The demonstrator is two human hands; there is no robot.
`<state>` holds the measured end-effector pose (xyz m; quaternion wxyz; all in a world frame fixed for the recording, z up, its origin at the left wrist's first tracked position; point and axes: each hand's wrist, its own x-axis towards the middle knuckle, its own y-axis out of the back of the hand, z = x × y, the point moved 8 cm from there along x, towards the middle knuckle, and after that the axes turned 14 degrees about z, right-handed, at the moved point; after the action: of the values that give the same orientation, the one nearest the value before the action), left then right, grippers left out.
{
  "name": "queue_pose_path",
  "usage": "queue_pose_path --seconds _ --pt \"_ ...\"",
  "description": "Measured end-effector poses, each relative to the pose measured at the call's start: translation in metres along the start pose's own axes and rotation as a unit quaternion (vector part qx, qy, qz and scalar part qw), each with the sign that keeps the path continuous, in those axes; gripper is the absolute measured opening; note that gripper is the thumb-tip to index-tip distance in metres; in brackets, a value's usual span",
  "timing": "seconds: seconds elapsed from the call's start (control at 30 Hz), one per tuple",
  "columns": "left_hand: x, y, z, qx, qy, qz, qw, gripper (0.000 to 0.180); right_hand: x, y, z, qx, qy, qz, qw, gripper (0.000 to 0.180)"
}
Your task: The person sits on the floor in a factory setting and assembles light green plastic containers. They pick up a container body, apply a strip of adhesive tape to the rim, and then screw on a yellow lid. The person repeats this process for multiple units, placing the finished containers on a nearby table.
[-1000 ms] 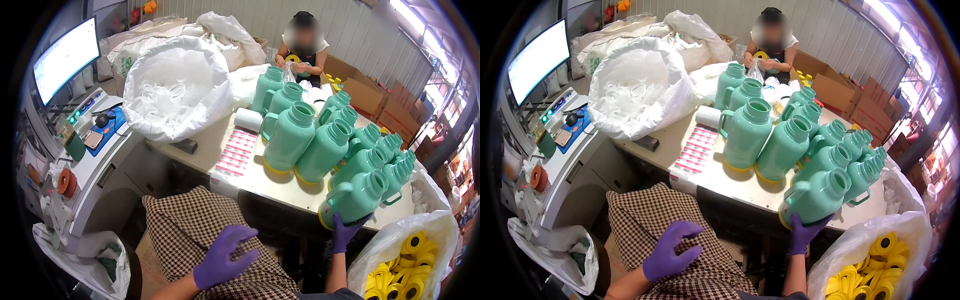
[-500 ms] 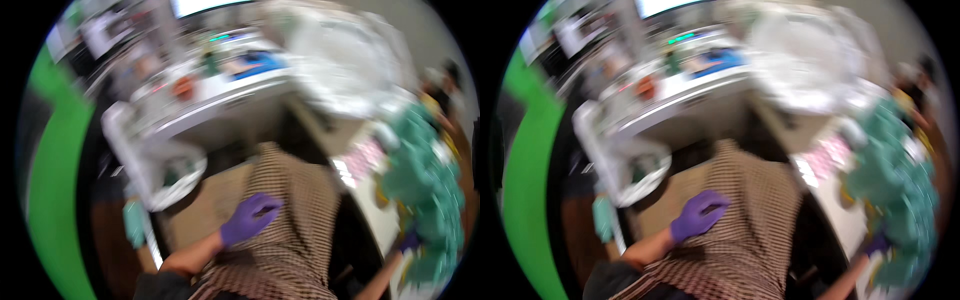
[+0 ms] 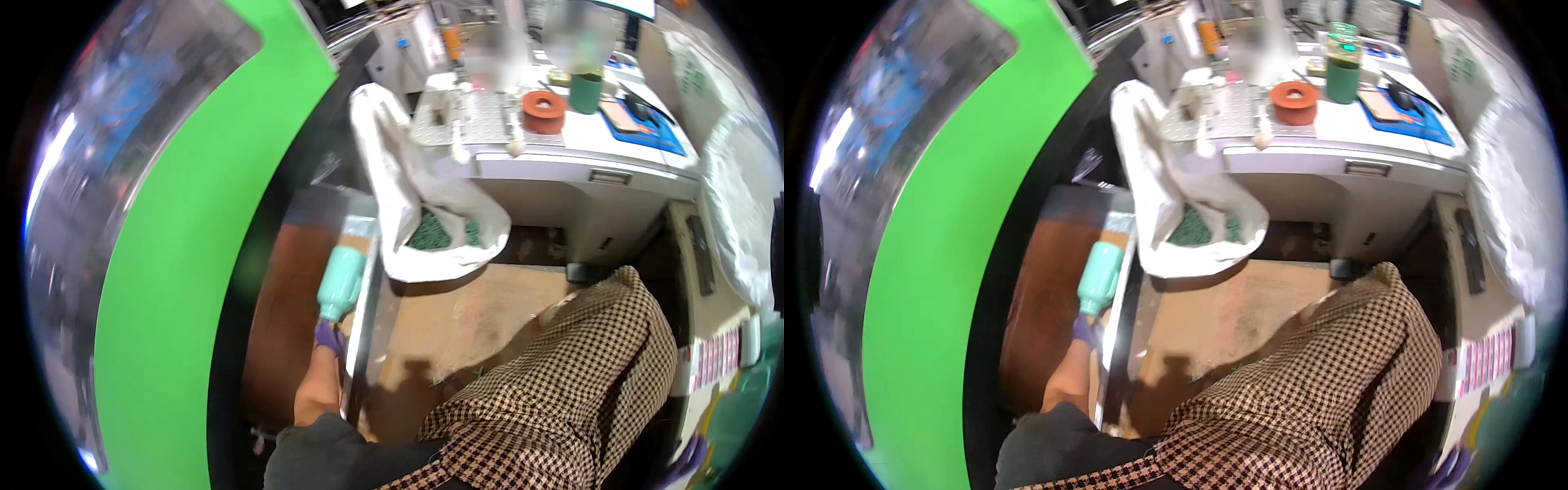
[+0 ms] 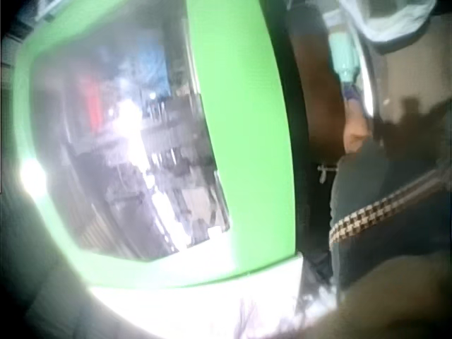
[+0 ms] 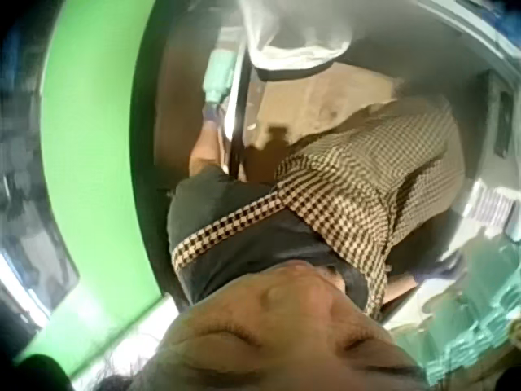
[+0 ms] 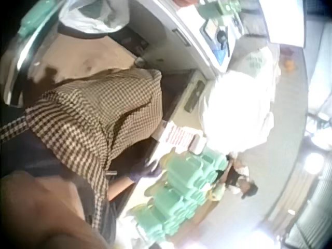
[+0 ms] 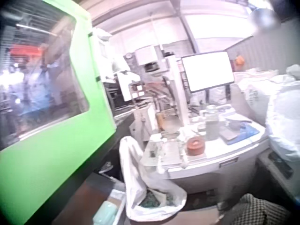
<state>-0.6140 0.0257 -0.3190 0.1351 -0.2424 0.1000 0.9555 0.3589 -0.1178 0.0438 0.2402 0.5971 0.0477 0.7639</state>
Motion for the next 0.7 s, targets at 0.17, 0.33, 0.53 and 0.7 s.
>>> queue_pose_path --seconds 0.17,0.33,0.53,0.7 --pt "0.044 -0.015 0.011 0.279 -0.256 -0.069 0.923 0.039 0.029 -0.034 -0.037 0.090 -0.039 -0.065 0.993 0.031" --pt "0.040 -0.023 0.035 -0.049 -0.048 -0.016 0.998 0.019 0.042 -0.054 -0.060 0.207 -0.061 -0.085 0.973 0.033" --pt "-0.143 -0.079 0.185 0.390 -0.584 -0.021 0.712 0.037 0.051 -0.049 -0.083 0.284 -0.158 -0.097 0.941 0.036" --pt "-0.136 -0.071 0.133 0.313 -0.571 -0.219 0.727 0.097 0.076 -0.068 -0.130 0.406 -0.079 -0.197 0.889 0.047"
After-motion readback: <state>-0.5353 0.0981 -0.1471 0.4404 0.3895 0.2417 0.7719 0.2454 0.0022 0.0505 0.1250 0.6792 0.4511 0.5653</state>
